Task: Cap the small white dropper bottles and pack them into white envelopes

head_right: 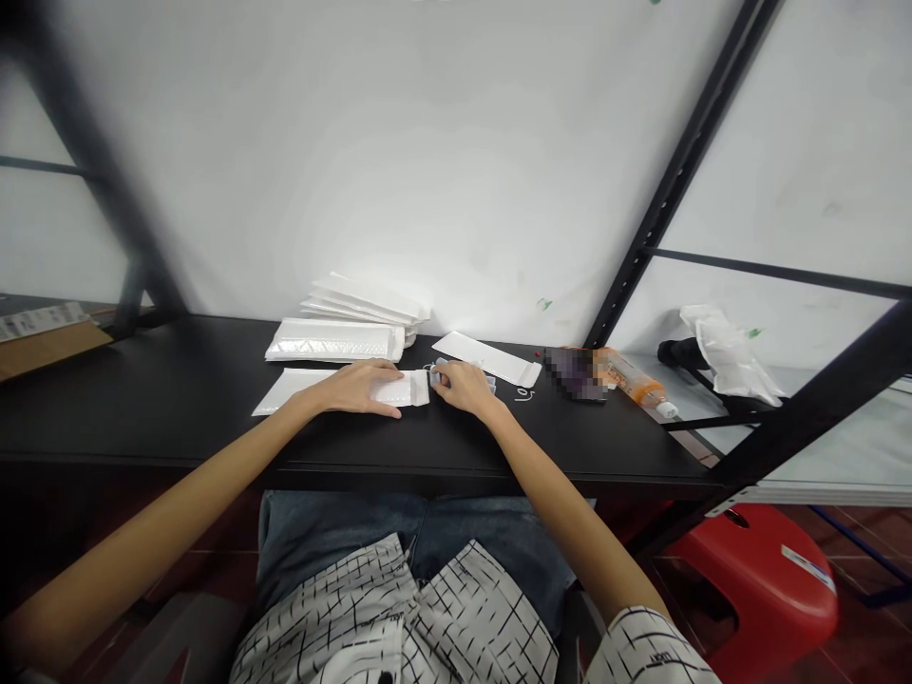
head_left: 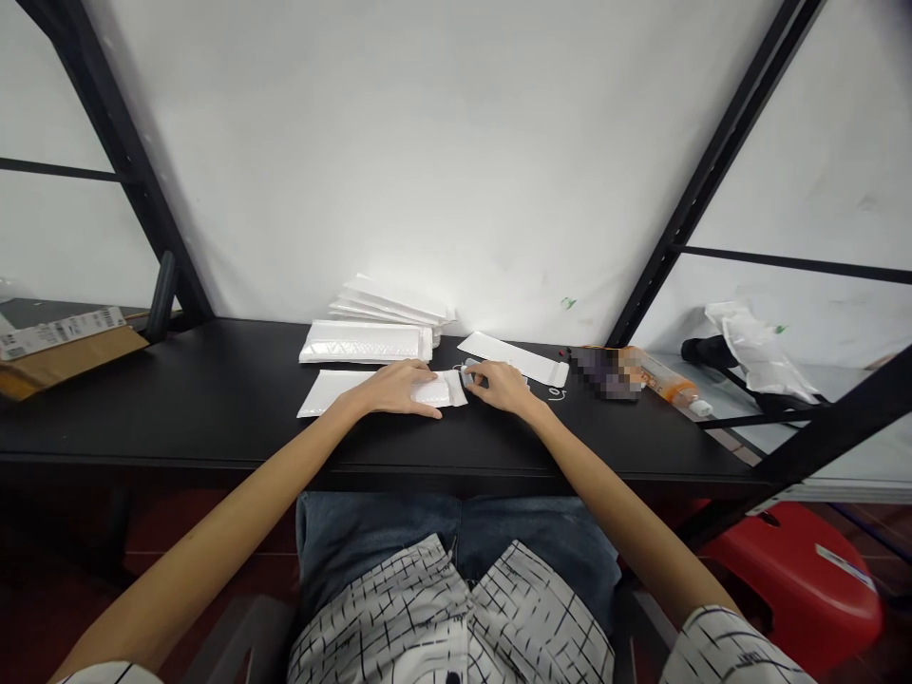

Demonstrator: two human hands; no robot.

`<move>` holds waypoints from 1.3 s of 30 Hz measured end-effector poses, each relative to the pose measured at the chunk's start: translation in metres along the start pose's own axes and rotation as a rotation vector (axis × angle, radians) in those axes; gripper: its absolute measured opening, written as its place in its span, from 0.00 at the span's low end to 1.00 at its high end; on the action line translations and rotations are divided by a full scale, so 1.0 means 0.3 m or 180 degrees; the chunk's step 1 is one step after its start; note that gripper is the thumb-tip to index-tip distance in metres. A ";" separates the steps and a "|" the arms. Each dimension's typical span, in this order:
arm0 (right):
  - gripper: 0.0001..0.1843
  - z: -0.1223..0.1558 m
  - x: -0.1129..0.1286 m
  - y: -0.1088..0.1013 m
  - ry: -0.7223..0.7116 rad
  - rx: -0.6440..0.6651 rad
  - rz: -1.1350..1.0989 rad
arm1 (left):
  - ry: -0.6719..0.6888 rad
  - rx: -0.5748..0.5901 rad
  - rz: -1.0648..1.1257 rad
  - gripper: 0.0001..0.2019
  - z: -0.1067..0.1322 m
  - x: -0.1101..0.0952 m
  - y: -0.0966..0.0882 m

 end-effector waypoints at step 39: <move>0.09 0.023 0.031 -0.102 0.0825 -0.0073 -0.0462 | -0.0335 0.0012 -0.0379 0.44 0.014 0.042 0.033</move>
Point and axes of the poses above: each hand's wrist, its own z-axis away from the middle knuckle, its own y-axis out of the palm, x = y × z, the point moved 1 cm from there along -z, towards the middle knuckle, and after that the axes turned 9 degrees about y, right-handed, at the moved point
